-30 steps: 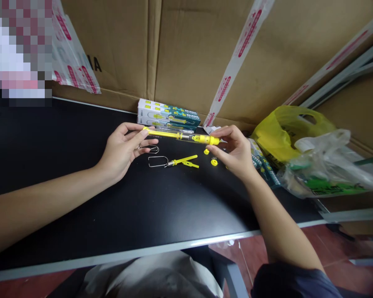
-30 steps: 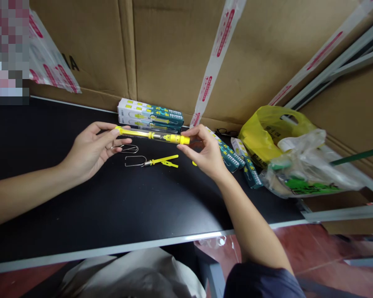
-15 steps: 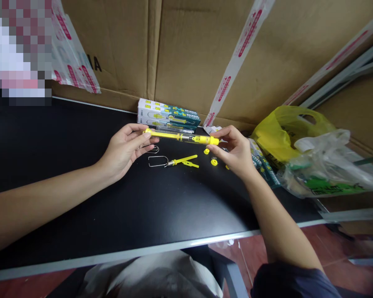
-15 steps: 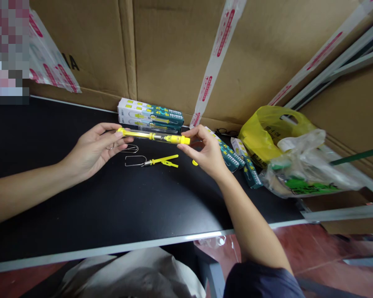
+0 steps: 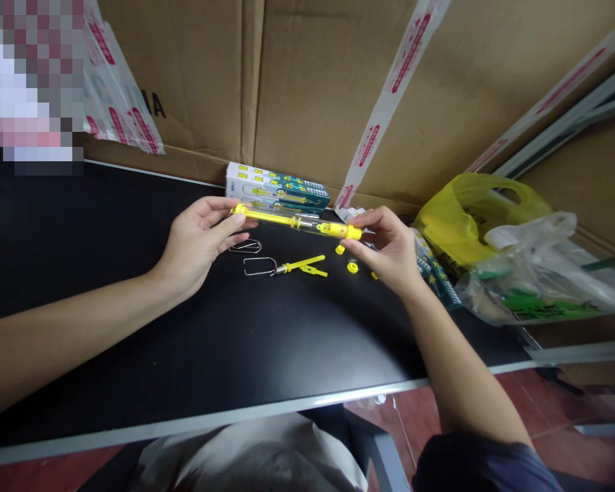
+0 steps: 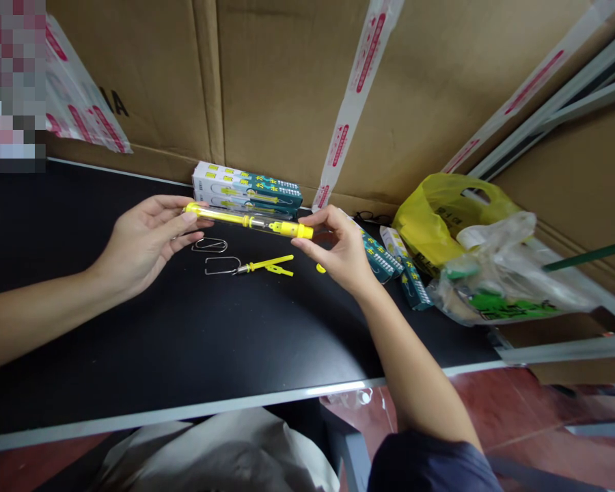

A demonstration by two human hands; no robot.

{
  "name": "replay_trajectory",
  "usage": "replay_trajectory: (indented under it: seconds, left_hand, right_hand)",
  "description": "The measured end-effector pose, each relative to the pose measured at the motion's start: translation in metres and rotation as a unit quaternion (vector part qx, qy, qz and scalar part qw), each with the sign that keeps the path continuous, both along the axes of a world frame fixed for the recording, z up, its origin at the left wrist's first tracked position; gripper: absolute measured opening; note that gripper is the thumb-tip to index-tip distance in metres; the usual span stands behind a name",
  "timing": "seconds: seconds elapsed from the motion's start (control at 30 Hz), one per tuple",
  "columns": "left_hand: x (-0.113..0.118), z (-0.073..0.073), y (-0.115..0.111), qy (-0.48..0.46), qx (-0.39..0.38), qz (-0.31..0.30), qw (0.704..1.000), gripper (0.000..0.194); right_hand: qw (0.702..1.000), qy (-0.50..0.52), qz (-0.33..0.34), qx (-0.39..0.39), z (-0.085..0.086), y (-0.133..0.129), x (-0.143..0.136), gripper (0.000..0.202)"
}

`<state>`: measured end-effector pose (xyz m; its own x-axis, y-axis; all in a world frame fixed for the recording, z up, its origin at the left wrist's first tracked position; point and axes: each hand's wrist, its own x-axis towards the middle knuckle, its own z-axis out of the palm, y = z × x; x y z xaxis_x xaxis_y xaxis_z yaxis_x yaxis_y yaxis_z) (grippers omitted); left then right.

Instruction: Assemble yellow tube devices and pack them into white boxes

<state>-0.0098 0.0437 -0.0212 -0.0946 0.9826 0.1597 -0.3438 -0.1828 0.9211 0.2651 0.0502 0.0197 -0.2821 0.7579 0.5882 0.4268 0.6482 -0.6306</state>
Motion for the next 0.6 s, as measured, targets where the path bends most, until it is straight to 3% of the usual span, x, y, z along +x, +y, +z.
replay_trajectory:
  seconds: [0.6]
  left_hand:
    - [-0.0007, -0.0015, 0.0018, -0.025, -0.029, -0.004, 0.999, 0.017]
  right_hand:
    - [1.0, 0.008, 0.003, -0.005, -0.0024, -0.0013, -0.0007, 0.045]
